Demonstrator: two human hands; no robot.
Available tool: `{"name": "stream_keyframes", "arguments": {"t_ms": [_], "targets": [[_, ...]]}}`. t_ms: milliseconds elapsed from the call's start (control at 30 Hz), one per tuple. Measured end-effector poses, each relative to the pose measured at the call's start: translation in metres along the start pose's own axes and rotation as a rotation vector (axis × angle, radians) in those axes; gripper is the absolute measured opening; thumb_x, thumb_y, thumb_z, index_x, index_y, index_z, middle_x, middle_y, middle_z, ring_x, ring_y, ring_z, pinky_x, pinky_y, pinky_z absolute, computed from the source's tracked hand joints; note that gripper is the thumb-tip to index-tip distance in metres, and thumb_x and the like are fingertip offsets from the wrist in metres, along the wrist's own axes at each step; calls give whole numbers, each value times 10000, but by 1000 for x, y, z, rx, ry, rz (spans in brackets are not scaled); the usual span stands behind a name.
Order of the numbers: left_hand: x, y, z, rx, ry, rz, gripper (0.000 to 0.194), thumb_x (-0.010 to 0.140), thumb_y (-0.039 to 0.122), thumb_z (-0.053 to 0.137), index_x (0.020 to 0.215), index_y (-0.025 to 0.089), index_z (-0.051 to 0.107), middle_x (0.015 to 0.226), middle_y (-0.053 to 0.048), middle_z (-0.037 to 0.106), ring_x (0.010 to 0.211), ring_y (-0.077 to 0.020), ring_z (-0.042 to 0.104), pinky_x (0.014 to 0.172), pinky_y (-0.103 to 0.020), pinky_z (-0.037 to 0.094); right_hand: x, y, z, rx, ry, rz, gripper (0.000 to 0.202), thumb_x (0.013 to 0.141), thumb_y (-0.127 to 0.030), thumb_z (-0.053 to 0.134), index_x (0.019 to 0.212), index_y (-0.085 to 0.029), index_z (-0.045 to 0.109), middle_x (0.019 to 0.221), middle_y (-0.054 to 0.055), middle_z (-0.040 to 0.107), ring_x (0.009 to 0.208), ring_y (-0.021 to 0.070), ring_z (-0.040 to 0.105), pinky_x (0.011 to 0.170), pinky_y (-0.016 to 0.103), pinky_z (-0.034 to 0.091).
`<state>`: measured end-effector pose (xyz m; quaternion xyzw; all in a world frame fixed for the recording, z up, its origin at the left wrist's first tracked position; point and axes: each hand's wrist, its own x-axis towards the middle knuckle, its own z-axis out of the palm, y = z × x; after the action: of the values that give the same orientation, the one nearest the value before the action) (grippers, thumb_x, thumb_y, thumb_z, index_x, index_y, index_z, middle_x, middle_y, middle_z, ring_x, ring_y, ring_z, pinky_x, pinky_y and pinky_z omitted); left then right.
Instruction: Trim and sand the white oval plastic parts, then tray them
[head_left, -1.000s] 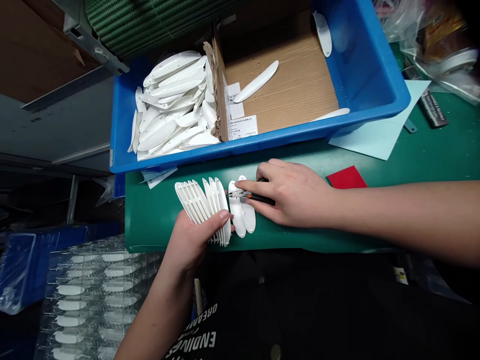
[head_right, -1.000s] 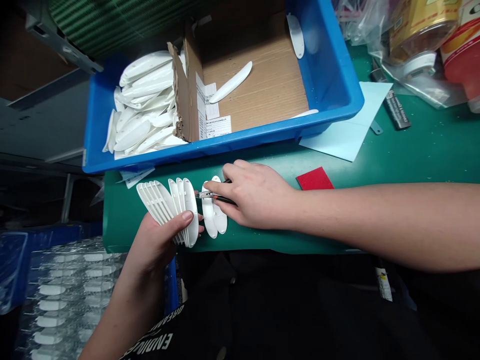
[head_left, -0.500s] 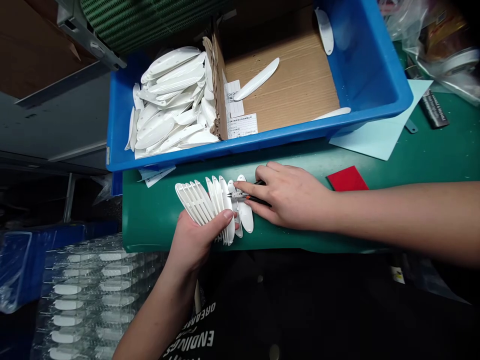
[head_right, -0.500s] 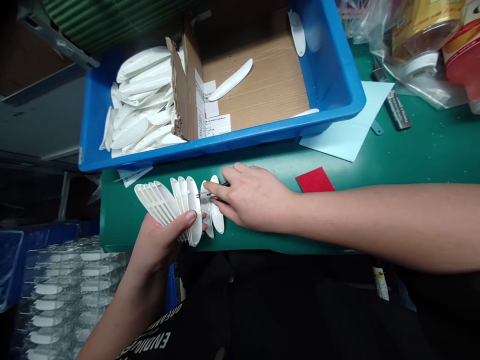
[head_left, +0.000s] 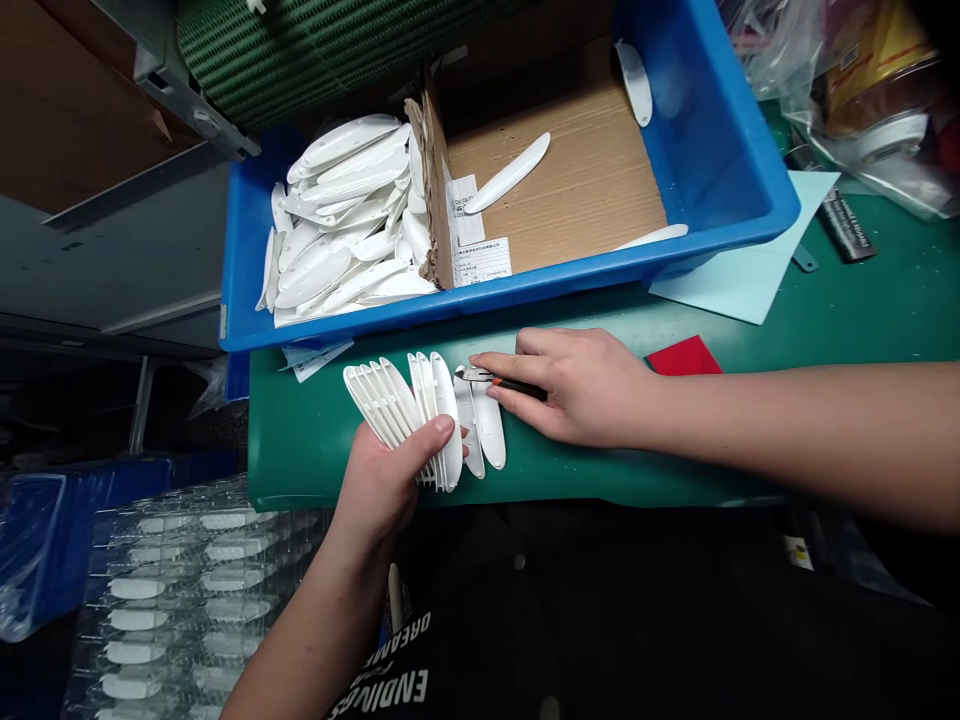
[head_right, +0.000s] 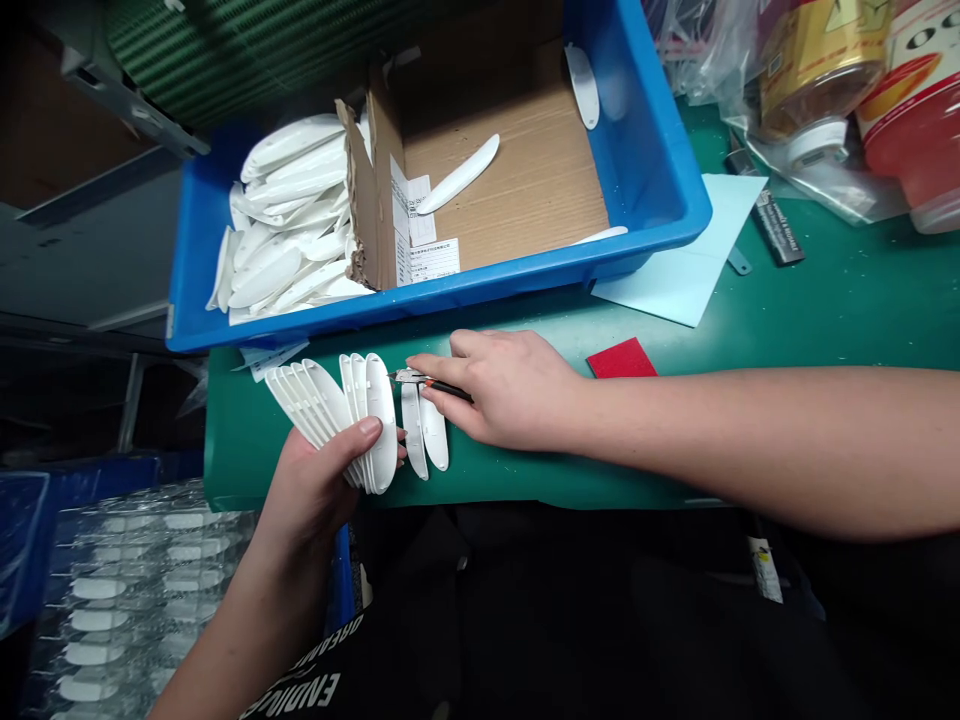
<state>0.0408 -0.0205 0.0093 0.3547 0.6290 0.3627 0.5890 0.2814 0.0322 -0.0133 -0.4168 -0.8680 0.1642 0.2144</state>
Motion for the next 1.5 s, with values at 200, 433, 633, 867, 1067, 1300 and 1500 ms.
{"name": "stream_keyframes", "arguments": {"t_ms": [200,433,633,867,1067,1300,1500], "targets": [[8,3,1,118,-45,62,601,796,426,893,1315,175,725,1315,-130,761,1204,-364,719,943,-392,607,2,3,-1,18,-8,12,433,1067,-449,564,1440,-272,693,958,66,635,857,192,567,656,308,294],[6,12,-2,260,-38,48,558,808,490,874,1246,174,736,1167,-116,807,1066,-342,760,845,-368,607,1,0,-2,-17,-28,-59,433,1077,-451,546,1444,-265,683,979,84,608,878,211,509,684,320,301],[5,7,-1,235,-61,10,487,809,508,862,1157,183,758,874,-79,820,802,-309,776,691,-366,613,1,-2,0,-54,-27,-98,420,1087,-451,521,1411,-252,699,972,96,600,869,222,482,690,333,295],[3,-3,2,174,-28,35,442,812,487,864,1105,173,764,879,-88,826,776,-310,786,651,-365,624,2,-5,3,-85,-71,-86,439,1099,-470,498,1429,-247,683,991,105,601,879,232,474,714,341,309],[2,-2,6,165,1,65,438,820,466,865,1138,188,752,837,-58,813,741,-279,774,660,-353,628,2,-6,3,-90,-88,-74,453,1098,-485,495,1449,-259,671,997,104,595,881,240,478,728,347,326],[-1,-2,8,183,33,63,545,804,476,872,1227,164,729,889,-80,821,811,-307,789,686,-369,635,1,-8,3,-140,-123,-72,459,1095,-480,498,1451,-243,665,990,112,604,877,239,509,726,332,344],[0,-4,12,154,94,98,626,768,466,898,1283,162,712,856,-70,816,792,-319,789,680,-390,643,2,-6,6,-174,-114,-98,448,1123,-465,451,1433,-236,678,952,98,625,863,223,553,722,320,371]]}}
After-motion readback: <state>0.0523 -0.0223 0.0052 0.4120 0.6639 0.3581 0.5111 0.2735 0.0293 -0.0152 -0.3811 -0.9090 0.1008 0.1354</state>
